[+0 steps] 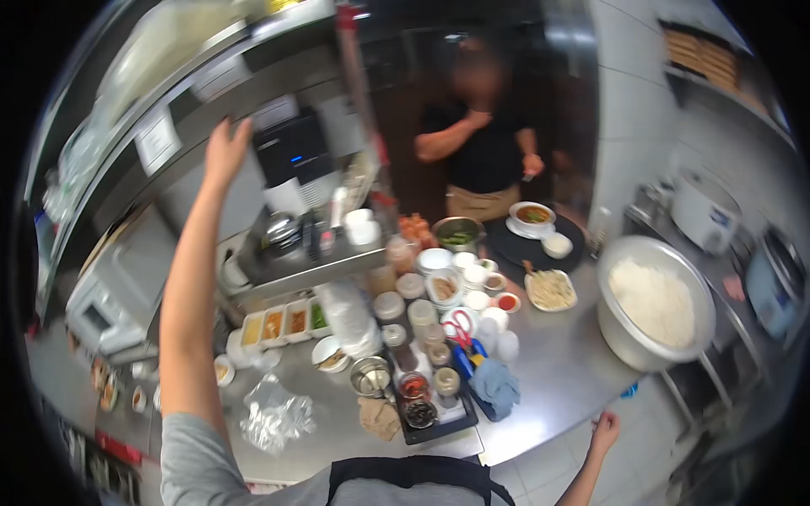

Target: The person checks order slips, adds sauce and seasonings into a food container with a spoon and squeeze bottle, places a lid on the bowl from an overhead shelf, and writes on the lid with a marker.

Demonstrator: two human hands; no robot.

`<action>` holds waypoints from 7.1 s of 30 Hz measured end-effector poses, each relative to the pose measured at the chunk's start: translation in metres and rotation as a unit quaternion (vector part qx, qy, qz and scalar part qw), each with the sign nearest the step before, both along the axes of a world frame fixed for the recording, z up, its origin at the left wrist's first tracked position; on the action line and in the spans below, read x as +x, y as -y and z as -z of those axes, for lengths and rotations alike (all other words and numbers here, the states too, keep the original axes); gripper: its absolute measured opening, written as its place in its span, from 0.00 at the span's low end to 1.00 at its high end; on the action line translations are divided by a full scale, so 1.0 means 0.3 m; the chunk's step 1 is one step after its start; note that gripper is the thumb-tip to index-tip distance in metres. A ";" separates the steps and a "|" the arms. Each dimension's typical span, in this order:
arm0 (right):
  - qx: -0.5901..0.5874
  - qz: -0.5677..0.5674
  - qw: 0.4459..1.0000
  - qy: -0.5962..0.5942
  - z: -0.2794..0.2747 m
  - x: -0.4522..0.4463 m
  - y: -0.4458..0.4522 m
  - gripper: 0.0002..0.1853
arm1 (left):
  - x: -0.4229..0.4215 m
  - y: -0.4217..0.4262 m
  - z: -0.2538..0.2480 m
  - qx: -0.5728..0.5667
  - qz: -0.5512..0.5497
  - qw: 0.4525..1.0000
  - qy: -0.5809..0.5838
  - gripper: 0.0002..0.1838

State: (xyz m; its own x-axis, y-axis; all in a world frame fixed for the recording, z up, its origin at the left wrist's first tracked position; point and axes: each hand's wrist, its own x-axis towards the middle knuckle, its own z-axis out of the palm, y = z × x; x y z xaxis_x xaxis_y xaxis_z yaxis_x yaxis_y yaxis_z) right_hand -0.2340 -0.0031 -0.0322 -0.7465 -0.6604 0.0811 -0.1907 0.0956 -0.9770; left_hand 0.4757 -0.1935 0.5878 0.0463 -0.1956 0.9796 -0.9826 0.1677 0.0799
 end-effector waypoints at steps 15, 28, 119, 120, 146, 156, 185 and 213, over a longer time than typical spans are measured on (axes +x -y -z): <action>-0.229 -0.175 0.935 0.207 -0.864 0.400 -0.053 0.05 | -0.193 -0.128 0.029 0.009 0.201 0.973 -0.114 0.16; -0.350 -0.673 0.648 -0.070 -1.070 1.290 -0.128 0.24 | -0.341 -0.946 0.632 0.383 0.410 0.827 0.016 0.07; -0.016 -0.998 -0.003 0.064 -1.145 2.451 -1.520 0.11 | -0.414 -2.638 1.179 -0.202 0.036 0.629 -0.750 0.16; -0.022 -0.997 -0.014 0.080 -1.141 2.461 -1.593 0.10 | -0.412 -2.704 1.172 -0.209 0.026 0.633 -0.745 0.16; 0.028 -0.996 -0.074 0.035 -1.047 2.859 -1.645 0.16 | 0.120 -2.859 1.105 -0.224 -0.210 0.773 -0.555 0.28; 0.063 -0.986 -0.150 0.035 -0.983 2.956 -1.829 0.15 | -0.258 -3.000 0.442 0.053 -0.159 0.985 -0.029 0.10; 0.040 -0.961 -0.275 0.005 -0.908 2.821 -3.036 0.13 | -0.483 -3.942 0.418 0.028 -0.310 0.947 0.079 0.10; 0.069 -0.981 -0.172 0.066 -0.925 3.595 -3.191 0.13 | 0.806 -4.517 1.010 -0.132 -0.201 0.680 -0.692 0.27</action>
